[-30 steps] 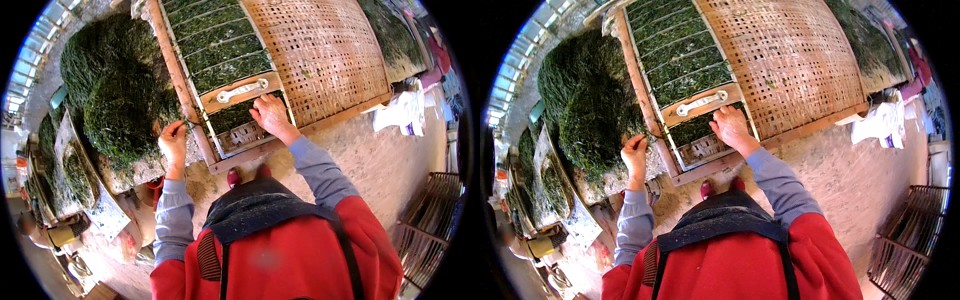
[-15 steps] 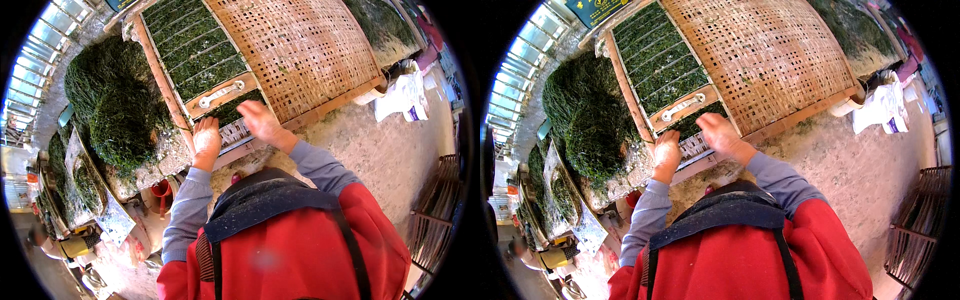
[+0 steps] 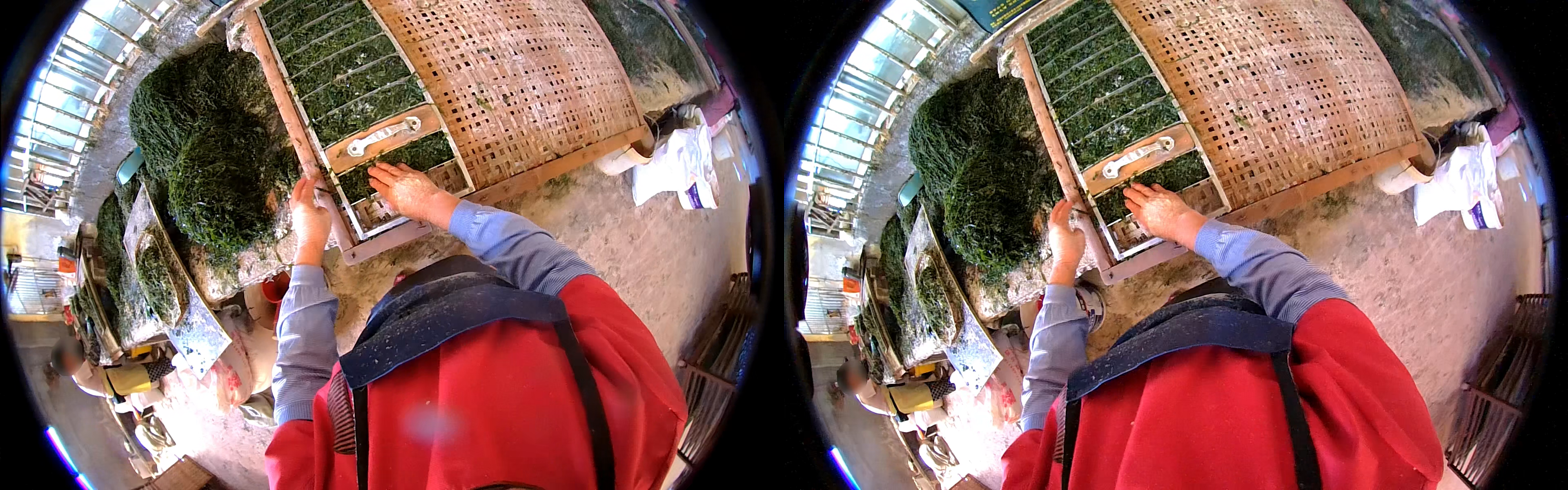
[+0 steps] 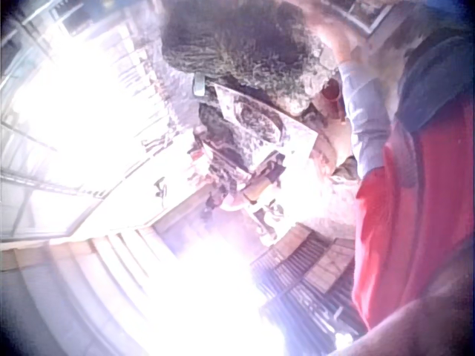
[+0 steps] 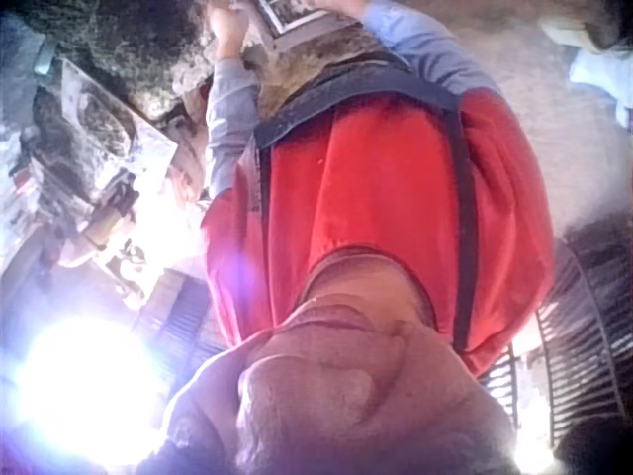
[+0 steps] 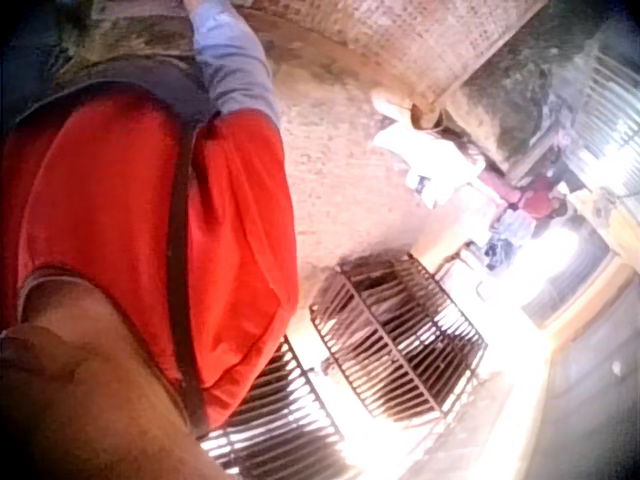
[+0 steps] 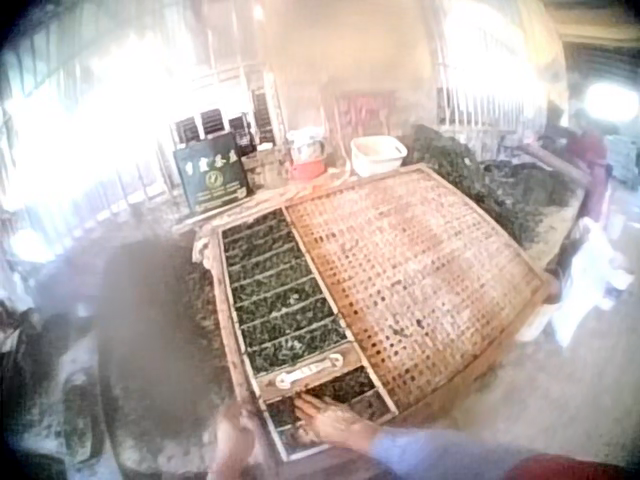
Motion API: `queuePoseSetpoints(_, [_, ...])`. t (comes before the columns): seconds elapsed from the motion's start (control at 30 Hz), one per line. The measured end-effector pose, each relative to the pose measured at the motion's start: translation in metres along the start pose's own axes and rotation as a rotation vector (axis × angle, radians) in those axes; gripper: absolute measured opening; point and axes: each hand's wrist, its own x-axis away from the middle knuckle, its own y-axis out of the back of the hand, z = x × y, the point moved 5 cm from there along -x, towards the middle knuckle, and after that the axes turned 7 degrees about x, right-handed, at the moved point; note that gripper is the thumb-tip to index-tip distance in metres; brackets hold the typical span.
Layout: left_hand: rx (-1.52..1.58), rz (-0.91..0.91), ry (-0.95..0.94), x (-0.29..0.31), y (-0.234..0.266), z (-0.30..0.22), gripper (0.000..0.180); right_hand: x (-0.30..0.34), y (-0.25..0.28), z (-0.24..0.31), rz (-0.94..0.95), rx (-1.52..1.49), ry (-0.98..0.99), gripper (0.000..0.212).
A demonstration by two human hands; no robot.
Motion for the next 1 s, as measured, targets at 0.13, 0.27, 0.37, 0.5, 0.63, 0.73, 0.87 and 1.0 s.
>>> queuePoseSetpoints(0.13, [-0.039, 0.181, -0.022, 0.006, -0.025, 0.002, 0.045, -0.029, 0.016, 0.025, 0.387, 0.085, -0.011, 0.031])
queuePoseSetpoints(0.27, [0.089, 0.137, 0.074, 0.006, -0.03, 0.003, 0.027, -0.019, -0.009, 0.038, 0.26, -0.083, -0.007, 0.041])
queuePoseSetpoints(0.37, [0.049, 0.191, 0.074, 0.002, -0.027, 0.004, 0.011, -0.012, -0.023, 0.034, 0.364, -0.028, 0.017, 0.044])
queuePoseSetpoints(0.5, [0.376, 0.478, 0.155, -0.028, -0.027, -0.028, 0.004, -0.015, -0.028, 0.031, 0.294, -0.1, -0.002, 0.04])
queuePoseSetpoints(0.63, [0.627, 0.473, 0.295, -0.053, -0.004, -0.069, 0.01, -0.022, -0.005, -0.003, 0.023, -0.162, -0.07, 0.012])
queuePoseSetpoints(0.73, [0.473, 0.373, 0.168, -0.054, 0.001, -0.057, 0.014, -0.016, 0.034, -0.032, -0.055, -0.138, -0.43, 0.012])
queuePoseSetpoints(0.87, [0.219, 0.298, -0.225, -0.024, -0.017, -0.062, 0.023, 0.003, -0.006, -0.053, 0.125, -0.222, -0.552, 0.013])
queuePoseSetpoints(1.0, [-0.064, 0.495, -0.501, 0.01, -0.038, -0.071, 0.03, -0.003, 0.007, -0.044, 0.144, -0.091, -0.491, 0.018])
